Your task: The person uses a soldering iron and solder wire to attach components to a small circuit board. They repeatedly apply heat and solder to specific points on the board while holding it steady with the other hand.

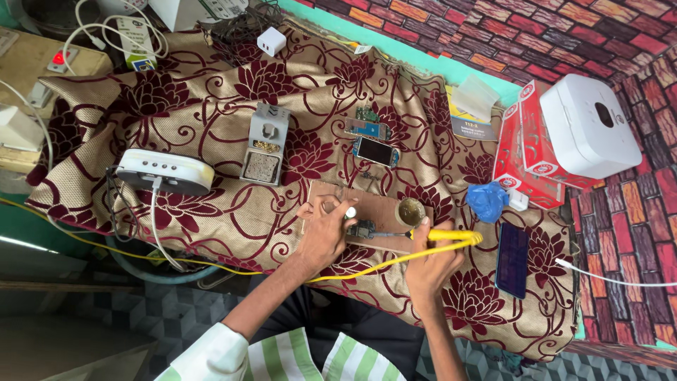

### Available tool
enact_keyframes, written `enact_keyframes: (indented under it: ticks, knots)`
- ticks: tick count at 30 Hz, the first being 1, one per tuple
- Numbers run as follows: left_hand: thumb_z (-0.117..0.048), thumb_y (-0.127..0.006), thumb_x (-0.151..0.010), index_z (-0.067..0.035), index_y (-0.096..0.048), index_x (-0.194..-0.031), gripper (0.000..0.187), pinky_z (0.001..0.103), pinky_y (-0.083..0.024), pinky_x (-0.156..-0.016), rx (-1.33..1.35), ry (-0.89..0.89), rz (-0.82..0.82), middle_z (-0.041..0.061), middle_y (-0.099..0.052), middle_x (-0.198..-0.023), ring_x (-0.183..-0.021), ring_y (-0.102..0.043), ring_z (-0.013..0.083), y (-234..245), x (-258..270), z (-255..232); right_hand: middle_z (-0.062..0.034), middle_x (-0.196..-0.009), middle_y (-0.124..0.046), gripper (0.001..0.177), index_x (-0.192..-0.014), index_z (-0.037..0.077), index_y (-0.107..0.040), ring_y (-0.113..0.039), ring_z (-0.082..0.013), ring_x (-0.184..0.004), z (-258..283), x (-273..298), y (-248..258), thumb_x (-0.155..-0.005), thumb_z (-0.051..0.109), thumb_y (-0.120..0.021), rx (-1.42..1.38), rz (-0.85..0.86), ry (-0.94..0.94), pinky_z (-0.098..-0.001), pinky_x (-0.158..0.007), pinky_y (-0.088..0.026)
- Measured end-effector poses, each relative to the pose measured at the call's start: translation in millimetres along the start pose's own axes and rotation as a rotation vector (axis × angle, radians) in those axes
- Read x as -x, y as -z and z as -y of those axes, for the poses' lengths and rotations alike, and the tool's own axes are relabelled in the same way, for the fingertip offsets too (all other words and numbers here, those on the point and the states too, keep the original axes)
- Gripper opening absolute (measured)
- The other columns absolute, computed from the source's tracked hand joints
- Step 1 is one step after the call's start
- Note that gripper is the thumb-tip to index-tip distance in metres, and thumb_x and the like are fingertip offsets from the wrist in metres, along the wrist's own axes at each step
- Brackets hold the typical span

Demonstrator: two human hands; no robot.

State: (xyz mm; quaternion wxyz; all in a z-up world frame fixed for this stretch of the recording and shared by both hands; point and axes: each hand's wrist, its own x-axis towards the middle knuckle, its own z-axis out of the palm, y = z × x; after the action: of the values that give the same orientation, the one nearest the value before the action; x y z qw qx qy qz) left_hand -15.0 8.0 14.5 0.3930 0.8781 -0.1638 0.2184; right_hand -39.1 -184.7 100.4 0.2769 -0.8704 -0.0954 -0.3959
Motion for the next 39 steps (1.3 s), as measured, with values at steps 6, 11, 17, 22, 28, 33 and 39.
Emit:
enact_keyframes:
  ticks: [6,11,17,22,28,33,39]
  knots:
    - [-0.019,-0.059,-0.1,-0.012,-0.057,-0.133,0.034,0.05,-0.025,-0.089,-0.044,-0.051,-0.068,0.007,-0.064,-0.095,-0.107,-0.048,0.0284,-5,-2,3,0.0016,-0.058,-0.043,0.035,-0.077,0.006,-0.042,-0.037,-0.0036,-0.049,-28,36,-7,-0.109,0.015,-0.054,-0.462,-0.074,-0.403,-0.025,-0.044,-0.027]
    - [-0.009,-0.06,-0.093,-0.009,-0.053,-0.137,0.044,0.052,-0.027,-0.094,-0.02,-0.08,-0.107,0.012,-0.065,-0.097,-0.111,-0.047,0.0321,-9,4,8,0.0007,-0.061,-0.046,0.027,-0.087,0.005,-0.046,-0.038,-0.0042,-0.045,-48,56,-8,-0.108,0.021,-0.05,-0.71,-0.226,-0.624,-0.0221,-0.038,-0.03]
    - [-0.01,-0.06,-0.101,-0.009,-0.047,-0.143,0.044,0.052,-0.031,-0.095,0.046,-0.061,-0.1,0.01,-0.068,-0.085,-0.108,-0.046,0.0325,-19,3,18,-0.0015,-0.064,-0.048,0.025,-0.105,0.004,-0.045,-0.042,-0.0067,-0.048,-74,50,13,-0.116,0.026,-0.045,-0.658,-0.413,-0.448,-0.0226,-0.044,-0.034]
    - [-0.014,-0.057,-0.102,-0.009,-0.047,-0.144,0.043,0.049,-0.032,-0.096,0.038,-0.048,-0.055,0.007,-0.069,-0.084,-0.113,-0.045,0.0328,-19,3,16,-0.0059,-0.063,-0.05,0.026,-0.103,0.001,-0.048,-0.047,-0.0107,-0.05,-81,32,14,-0.116,0.023,-0.047,-0.406,-0.283,-0.36,-0.0265,-0.051,-0.037]
    - [-0.019,-0.058,-0.102,-0.012,-0.051,-0.138,0.037,0.05,-0.028,-0.098,0.054,-0.05,-0.071,0.006,-0.07,-0.089,-0.114,-0.046,0.0307,-7,0,7,-0.0127,-0.072,-0.056,0.03,-0.092,-0.007,-0.058,-0.056,-0.019,-0.057,-59,24,8,-0.112,0.016,-0.054,-0.098,-0.174,-0.126,-0.0371,-0.055,-0.041]
    - [-0.021,-0.06,-0.101,-0.015,-0.055,-0.134,0.033,0.05,-0.027,-0.093,-0.01,-0.043,-0.065,0.008,-0.066,-0.093,-0.108,-0.047,0.0293,-2,0,3,-0.0134,-0.069,-0.056,0.028,-0.09,-0.008,-0.056,-0.056,-0.0251,-0.055,-51,22,9,-0.108,0.013,-0.057,-0.018,-0.088,-0.111,-0.0403,-0.052,-0.04]
    - [-0.019,-0.058,-0.103,-0.016,-0.054,-0.138,0.035,0.05,-0.03,-0.097,0.052,-0.071,-0.068,0.005,-0.064,-0.094,-0.11,-0.046,0.0302,-1,1,2,-0.0182,-0.074,-0.056,0.028,-0.085,-0.005,-0.055,-0.059,-0.0362,-0.062,-51,22,13,-0.109,0.01,-0.056,0.121,-0.037,-0.075,-0.0473,-0.056,-0.039]
